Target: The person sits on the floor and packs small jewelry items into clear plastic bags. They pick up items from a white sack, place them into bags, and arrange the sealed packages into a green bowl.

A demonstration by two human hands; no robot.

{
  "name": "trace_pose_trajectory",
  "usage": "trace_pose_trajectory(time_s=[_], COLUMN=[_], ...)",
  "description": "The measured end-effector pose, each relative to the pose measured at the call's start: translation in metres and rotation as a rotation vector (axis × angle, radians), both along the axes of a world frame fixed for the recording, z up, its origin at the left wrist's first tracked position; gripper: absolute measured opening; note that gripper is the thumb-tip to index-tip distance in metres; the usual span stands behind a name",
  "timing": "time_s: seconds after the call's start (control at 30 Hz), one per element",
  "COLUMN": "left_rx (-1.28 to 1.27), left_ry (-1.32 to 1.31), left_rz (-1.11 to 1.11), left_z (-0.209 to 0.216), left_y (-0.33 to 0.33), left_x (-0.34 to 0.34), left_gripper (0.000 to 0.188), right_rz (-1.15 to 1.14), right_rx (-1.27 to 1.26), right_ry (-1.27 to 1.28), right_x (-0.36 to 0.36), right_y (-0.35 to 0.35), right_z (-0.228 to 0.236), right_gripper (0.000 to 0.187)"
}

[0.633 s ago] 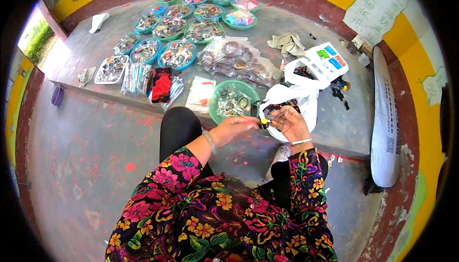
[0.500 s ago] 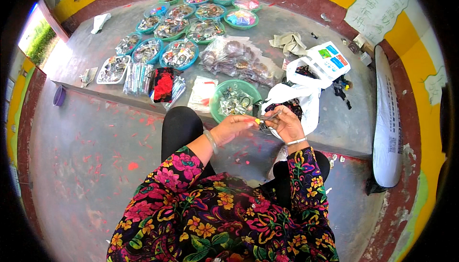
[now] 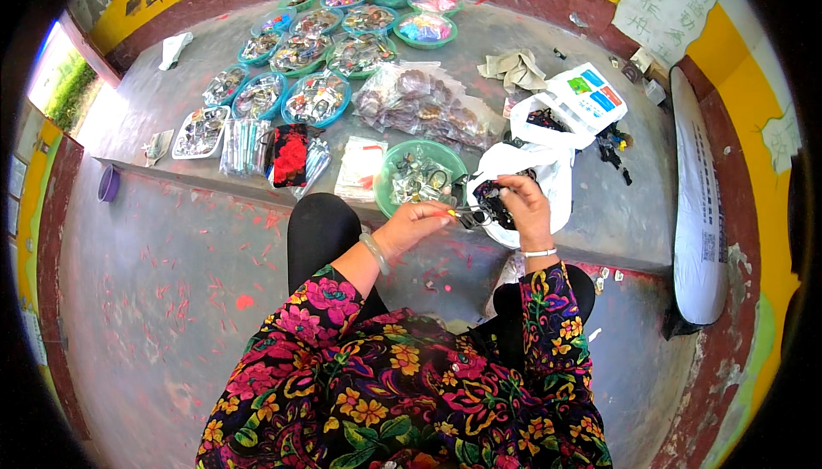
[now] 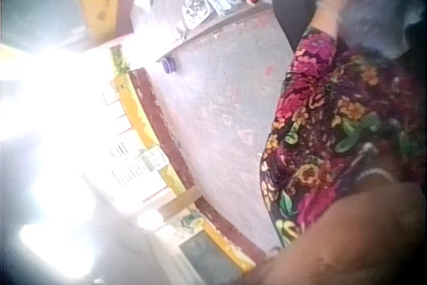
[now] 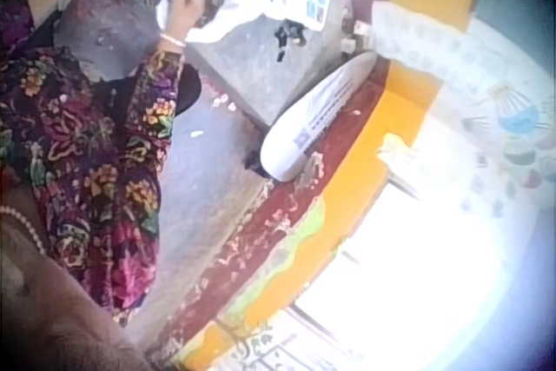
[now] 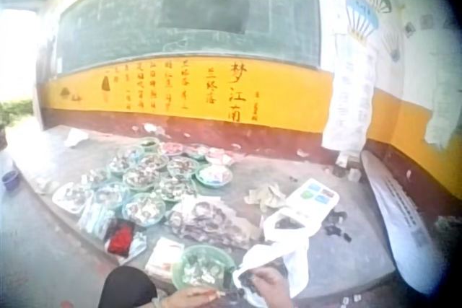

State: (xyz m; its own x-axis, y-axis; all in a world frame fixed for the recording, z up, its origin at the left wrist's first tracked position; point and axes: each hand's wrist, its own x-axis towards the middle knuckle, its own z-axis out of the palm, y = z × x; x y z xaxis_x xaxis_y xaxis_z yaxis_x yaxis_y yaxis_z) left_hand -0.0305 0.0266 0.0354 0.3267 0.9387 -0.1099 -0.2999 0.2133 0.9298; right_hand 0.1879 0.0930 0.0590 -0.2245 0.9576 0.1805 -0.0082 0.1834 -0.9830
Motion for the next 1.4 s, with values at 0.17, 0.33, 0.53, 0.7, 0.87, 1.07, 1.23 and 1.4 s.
trace_pose_trajectory(time_s=[0.17, 0.33, 0.53, 0.7, 0.87, 1.07, 1.23, 1.4], left_rx=[0.239, 0.305, 0.106, -0.049, -0.186, -0.234, -0.24, -0.226], left_ry=[0.263, 0.311, 0.099, -0.03, -0.018, 0.184, 0.21, 0.235], left_rz=[-0.052, -0.065, -0.027, -0.032, 0.0, 0.024, 0.059, 0.075], left_z=[-0.018, -0.015, -0.011, -0.006, -0.014, -0.033, -0.035, -0.031], left_y=[0.005, 0.006, 0.002, 0.0, 0.003, 0.006, 0.006, 0.006], left_x=[0.001, 0.002, 0.003, 0.003, 0.004, 0.002, 0.005, 0.007], left_gripper=[0.019, 0.019, 0.022, 0.023, 0.026, 0.025, 0.024, 0.024], right_rz=[0.253, 0.286, 0.281, 0.234, 0.084, 0.129, 0.055, 0.067], right_rx=[-0.088, -0.195, -0.394, -0.446, -0.304, -0.102, 0.2, 0.387], right_ry=[-0.366, -0.379, -0.061, 0.056, 0.072, -0.118, -0.476, -0.651], right_x=[-0.022, -0.023, -0.026, -0.022, -0.02, -0.026, -0.037, -0.037], right_y=[-0.017, -0.017, -0.02, -0.019, -0.012, -0.021, -0.035, -0.034], right_z=[-0.019, -0.026, -0.014, -0.017, -0.02, -0.017, 0.001, 0.001], right_gripper=[0.023, 0.022, 0.016, 0.012, 0.01, 0.007, 0.012, 0.008])
